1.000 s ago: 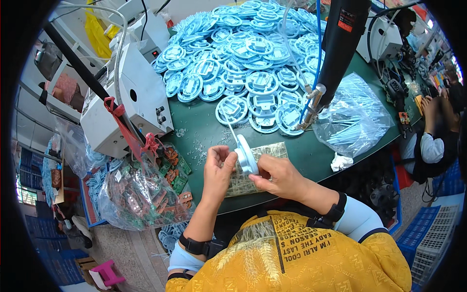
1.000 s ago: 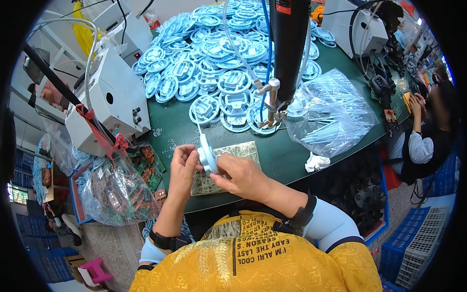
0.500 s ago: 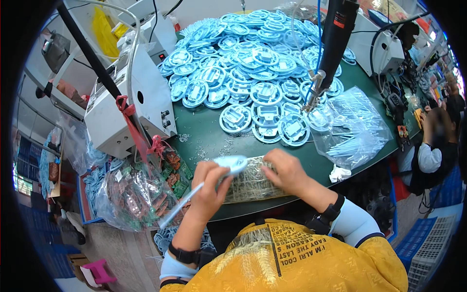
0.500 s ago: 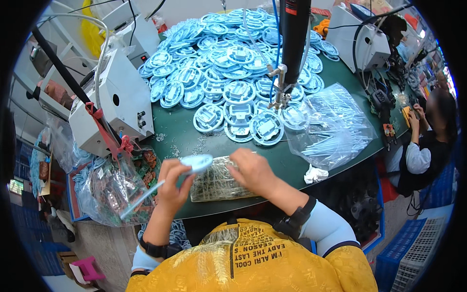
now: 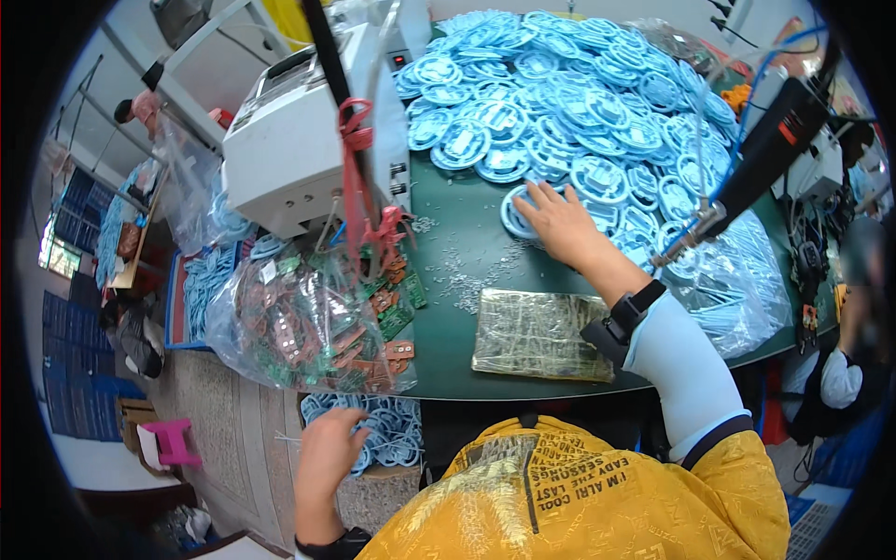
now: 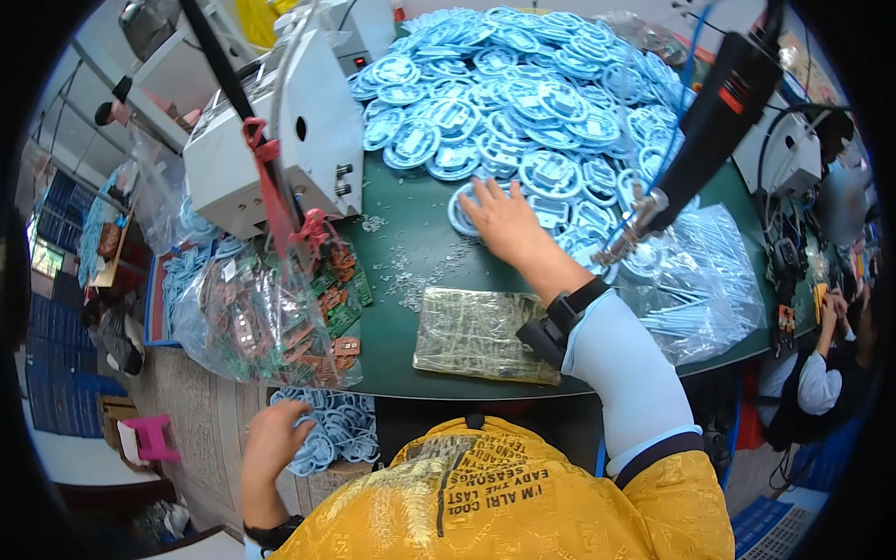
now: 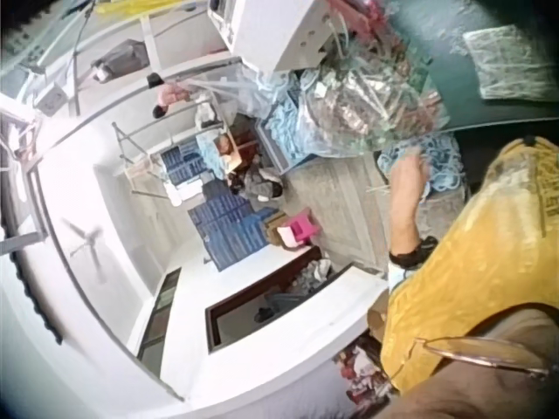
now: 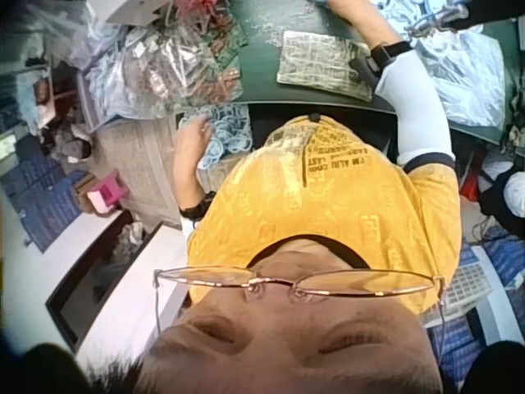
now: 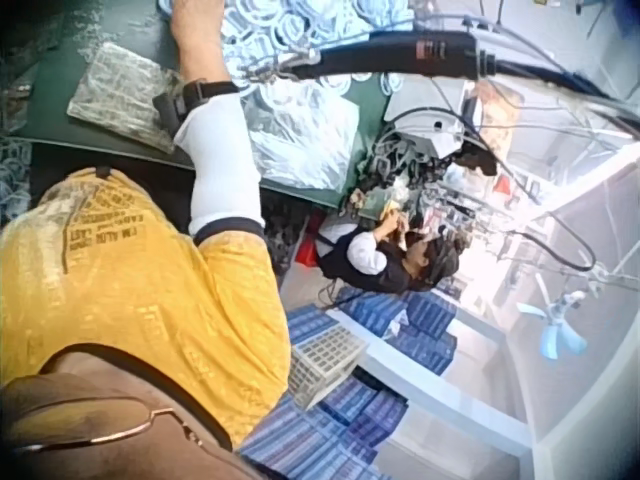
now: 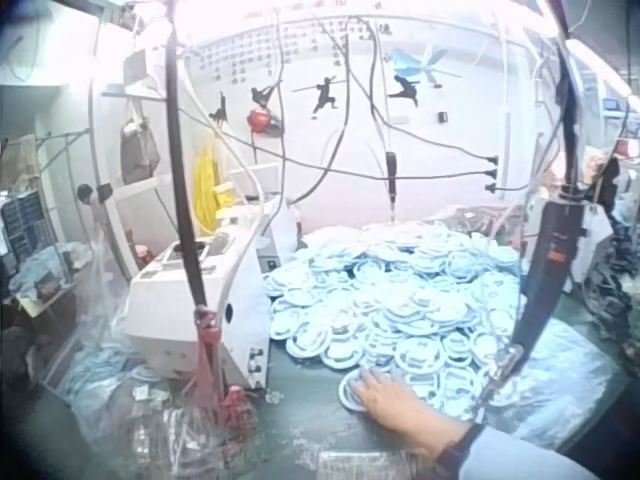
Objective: Assembling and finishing plastic parts using an electric screwdriver and hand tools.
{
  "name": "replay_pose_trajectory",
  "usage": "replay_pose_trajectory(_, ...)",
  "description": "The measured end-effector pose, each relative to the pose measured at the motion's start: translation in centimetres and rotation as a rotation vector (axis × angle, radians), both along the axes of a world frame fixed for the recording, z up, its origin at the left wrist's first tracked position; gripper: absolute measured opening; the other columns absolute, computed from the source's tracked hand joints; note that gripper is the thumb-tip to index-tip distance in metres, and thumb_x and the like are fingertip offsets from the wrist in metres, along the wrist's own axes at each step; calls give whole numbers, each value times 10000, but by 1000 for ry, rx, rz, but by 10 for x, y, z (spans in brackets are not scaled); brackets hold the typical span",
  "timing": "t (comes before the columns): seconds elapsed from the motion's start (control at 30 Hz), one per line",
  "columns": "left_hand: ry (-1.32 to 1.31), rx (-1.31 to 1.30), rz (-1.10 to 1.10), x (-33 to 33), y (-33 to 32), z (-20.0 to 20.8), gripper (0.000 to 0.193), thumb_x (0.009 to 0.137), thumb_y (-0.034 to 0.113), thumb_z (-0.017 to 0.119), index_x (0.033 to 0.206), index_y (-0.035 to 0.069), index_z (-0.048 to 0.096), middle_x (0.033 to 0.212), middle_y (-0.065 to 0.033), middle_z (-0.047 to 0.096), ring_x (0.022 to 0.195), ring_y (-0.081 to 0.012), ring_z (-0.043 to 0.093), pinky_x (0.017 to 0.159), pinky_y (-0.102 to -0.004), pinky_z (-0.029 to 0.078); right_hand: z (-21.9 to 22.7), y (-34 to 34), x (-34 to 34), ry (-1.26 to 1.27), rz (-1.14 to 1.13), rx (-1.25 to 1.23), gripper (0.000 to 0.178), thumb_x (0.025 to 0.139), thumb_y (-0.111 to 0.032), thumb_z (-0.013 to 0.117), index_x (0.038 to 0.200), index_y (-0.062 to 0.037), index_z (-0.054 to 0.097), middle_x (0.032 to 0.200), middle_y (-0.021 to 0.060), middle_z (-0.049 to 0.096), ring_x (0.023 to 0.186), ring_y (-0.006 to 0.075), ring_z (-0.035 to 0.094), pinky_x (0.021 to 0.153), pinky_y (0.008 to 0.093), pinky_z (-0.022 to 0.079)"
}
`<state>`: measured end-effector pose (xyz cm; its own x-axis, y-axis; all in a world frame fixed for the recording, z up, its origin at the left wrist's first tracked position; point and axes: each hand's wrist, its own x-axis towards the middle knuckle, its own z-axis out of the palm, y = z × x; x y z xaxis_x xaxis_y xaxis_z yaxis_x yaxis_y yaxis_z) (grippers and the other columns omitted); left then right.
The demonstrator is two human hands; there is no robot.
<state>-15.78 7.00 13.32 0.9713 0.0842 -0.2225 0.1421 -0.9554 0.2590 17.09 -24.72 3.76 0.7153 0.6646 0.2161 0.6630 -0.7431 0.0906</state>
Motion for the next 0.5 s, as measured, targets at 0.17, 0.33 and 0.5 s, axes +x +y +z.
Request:
replay_pose_trajectory(0.17, -370, -387, -79, 83, -48, -44, 251, 810, 92, 743, 1022, 15, 632, 923, -144, 628, 761, -331, 645, 703, -391, 521, -1, 0, 5, -39, -105, 379, 345, 835, -101, 638, 1157, 12, 592, 999, 152, 657, 937, 334, 641, 796, 411, 523)
replay_pose_trajectory(0.33, -521, -44, -16, 162, -51, -89, 492, 747, 274, 819, 1077, 64, 521, 1027, -132, 564, 907, -370, 628, 724, -452, 513, 33, -4, -38, -184, -49, 758, 202, 908, -120, 621, 1067, 5, 623, 988, 176, 641, 867, 367, 596, 739, 399, 511)
replay_pose_trajectory(0.5, -500, -105, 55, 182, -30, -113, 286, 770, 150, 752, 954, 18, 577, 850, -157, 645, 801, -339, 651, 713, -439, 514, 32, -43, -109, 828, -528, 1102, 194, 945, -181, 621, 925, 6, 667, 768, 76, 625, 591, 158, 585, 561, 290, 475)
